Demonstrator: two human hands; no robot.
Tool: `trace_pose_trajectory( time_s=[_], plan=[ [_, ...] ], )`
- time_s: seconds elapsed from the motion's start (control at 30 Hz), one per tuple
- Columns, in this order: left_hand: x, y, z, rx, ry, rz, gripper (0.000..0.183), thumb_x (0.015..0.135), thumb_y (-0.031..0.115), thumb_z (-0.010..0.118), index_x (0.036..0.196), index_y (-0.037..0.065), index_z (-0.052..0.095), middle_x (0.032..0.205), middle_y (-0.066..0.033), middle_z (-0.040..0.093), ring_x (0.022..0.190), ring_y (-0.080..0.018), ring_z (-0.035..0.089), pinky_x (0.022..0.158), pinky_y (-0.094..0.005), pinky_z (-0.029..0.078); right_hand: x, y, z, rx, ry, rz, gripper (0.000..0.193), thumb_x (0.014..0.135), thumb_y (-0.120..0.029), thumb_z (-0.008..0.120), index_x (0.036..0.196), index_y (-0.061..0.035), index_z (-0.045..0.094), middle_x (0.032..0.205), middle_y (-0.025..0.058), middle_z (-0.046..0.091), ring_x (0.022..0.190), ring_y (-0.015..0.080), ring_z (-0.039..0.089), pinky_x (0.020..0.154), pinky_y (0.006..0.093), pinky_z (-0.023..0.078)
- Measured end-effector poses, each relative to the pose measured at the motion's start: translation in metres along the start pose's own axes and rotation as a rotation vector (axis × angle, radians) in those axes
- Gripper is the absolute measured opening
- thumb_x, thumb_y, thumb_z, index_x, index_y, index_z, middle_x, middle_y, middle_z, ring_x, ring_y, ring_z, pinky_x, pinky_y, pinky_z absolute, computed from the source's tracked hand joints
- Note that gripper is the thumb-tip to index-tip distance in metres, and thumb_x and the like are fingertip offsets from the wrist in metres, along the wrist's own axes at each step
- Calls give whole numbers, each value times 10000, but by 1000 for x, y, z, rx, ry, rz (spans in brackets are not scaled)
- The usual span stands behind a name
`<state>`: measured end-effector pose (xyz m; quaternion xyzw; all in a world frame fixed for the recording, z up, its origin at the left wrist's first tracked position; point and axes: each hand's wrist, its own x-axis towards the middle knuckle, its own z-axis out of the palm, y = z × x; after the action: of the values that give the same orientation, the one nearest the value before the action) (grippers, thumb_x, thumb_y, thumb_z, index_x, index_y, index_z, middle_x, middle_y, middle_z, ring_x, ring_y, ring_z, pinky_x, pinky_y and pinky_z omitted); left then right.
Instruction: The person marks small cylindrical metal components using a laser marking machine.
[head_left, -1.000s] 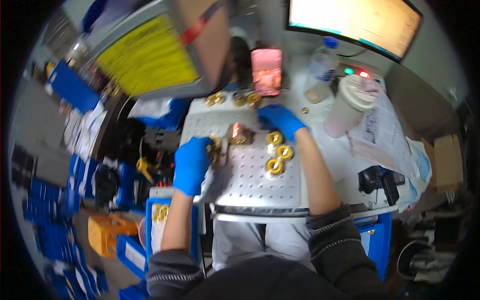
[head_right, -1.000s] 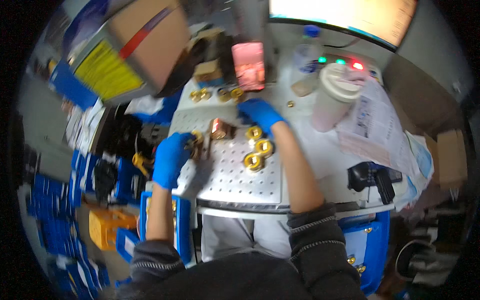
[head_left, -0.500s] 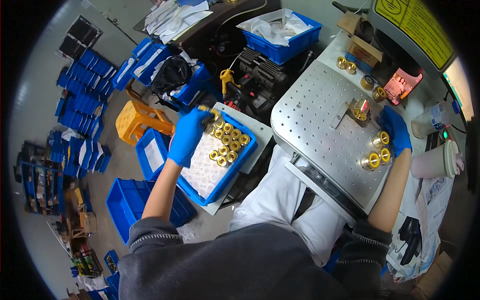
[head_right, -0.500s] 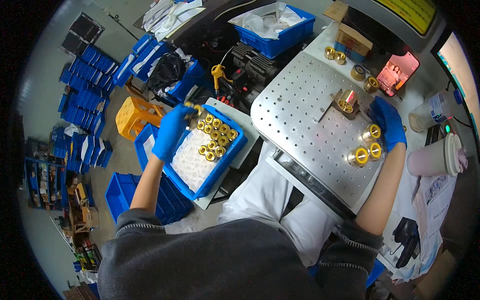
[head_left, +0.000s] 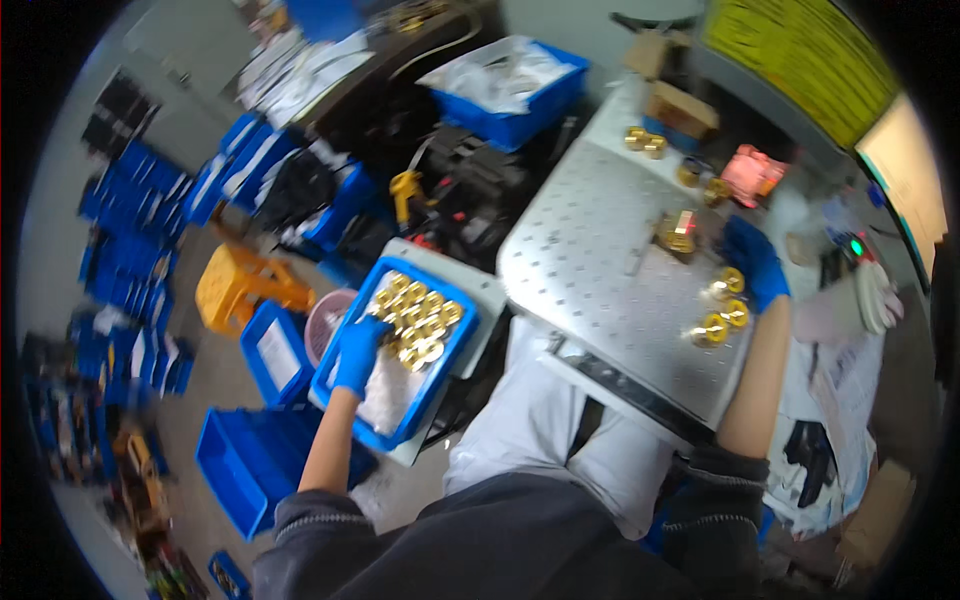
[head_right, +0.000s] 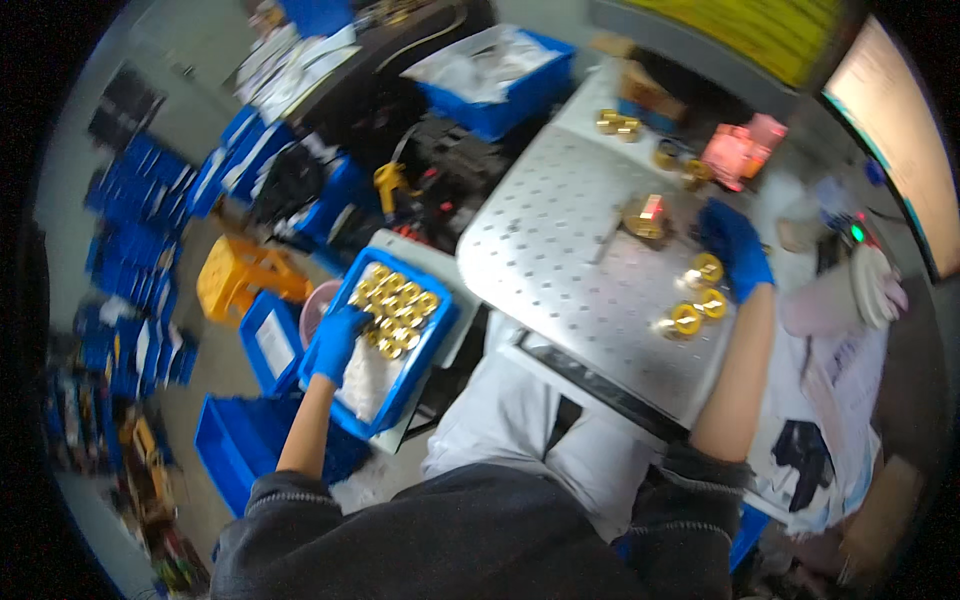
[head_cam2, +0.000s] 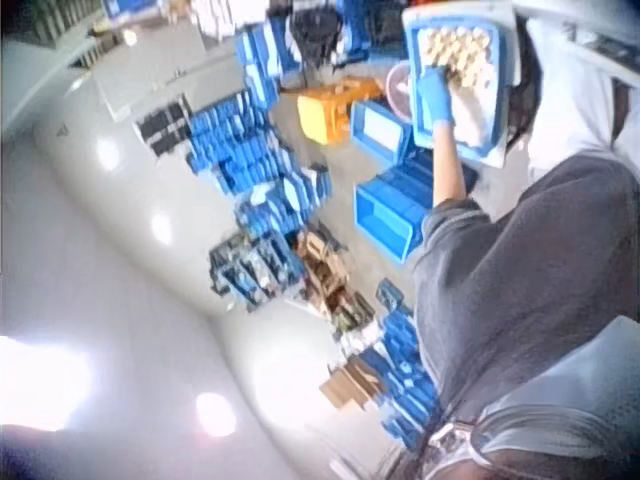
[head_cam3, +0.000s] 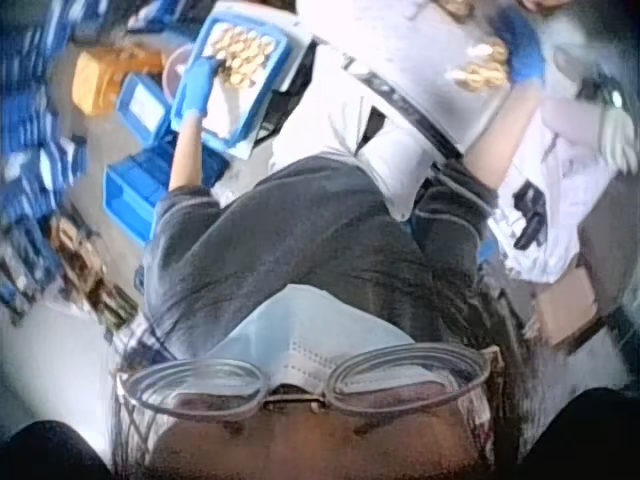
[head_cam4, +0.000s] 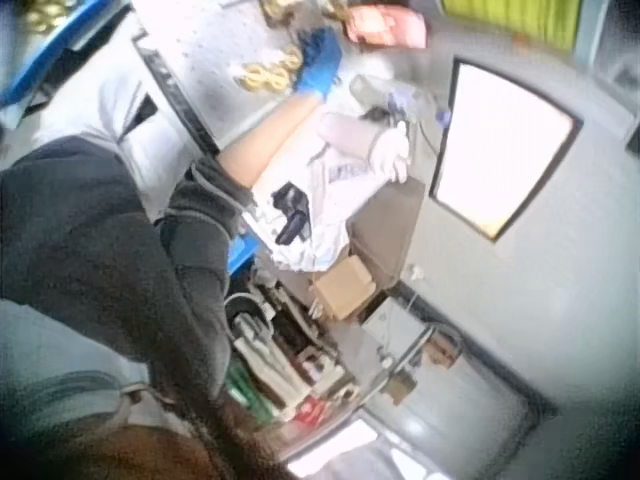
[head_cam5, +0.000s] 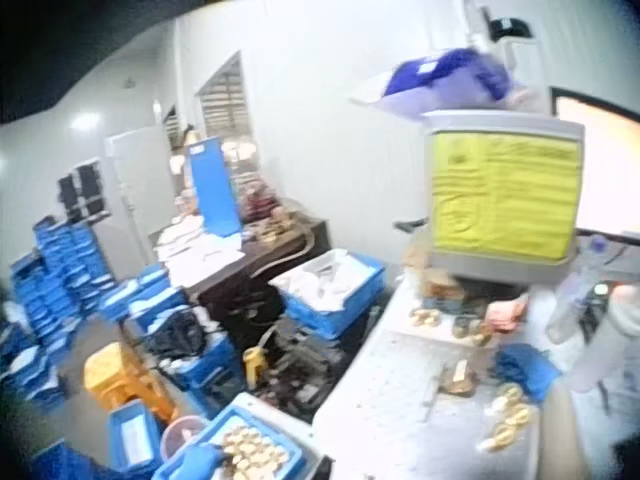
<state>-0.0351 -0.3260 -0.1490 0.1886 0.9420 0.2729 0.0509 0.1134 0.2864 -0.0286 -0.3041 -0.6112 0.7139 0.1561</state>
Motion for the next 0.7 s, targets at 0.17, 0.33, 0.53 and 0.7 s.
trace_pose_trajectory(
  time_s=[0.17,0.33,0.53,0.7],
  plan=[
    [-1,23,-11,-238,-61,-220,190,812,132,581,848,-39,655,805,-124,649,695,-177,591,655,-313,461,-2,-5,20,-25,-84,42,296,914,-280,546,1052,-27,614,935,73,658,838,184,644,781,282,511],
    [19,-20,-7,337,-234,248,271,774,25,571,1008,94,687,961,-145,654,843,-304,641,697,-359,506,-2,-15,9,-19,-65,70,292,918,-290,538,1037,-37,621,924,76,663,813,179,643,756,281,513],
    [47,167,-45,156,-10,431,276,803,-18,566,1049,71,654,1019,-161,623,915,-329,621,745,-359,502,-7,-20,19,-128,-115,72,291,909,-317,543,972,-53,646,897,54,668,798,145,623,729,255,478],
    [80,295,-15,-381,207,593,261,877,18,553,1130,42,614,1069,-120,587,959,-243,586,831,-326,475,-3,-18,13,-140,-147,101,331,910,-356,535,933,-49,656,880,54,665,747,122,595,706,241,468]
  ],
)
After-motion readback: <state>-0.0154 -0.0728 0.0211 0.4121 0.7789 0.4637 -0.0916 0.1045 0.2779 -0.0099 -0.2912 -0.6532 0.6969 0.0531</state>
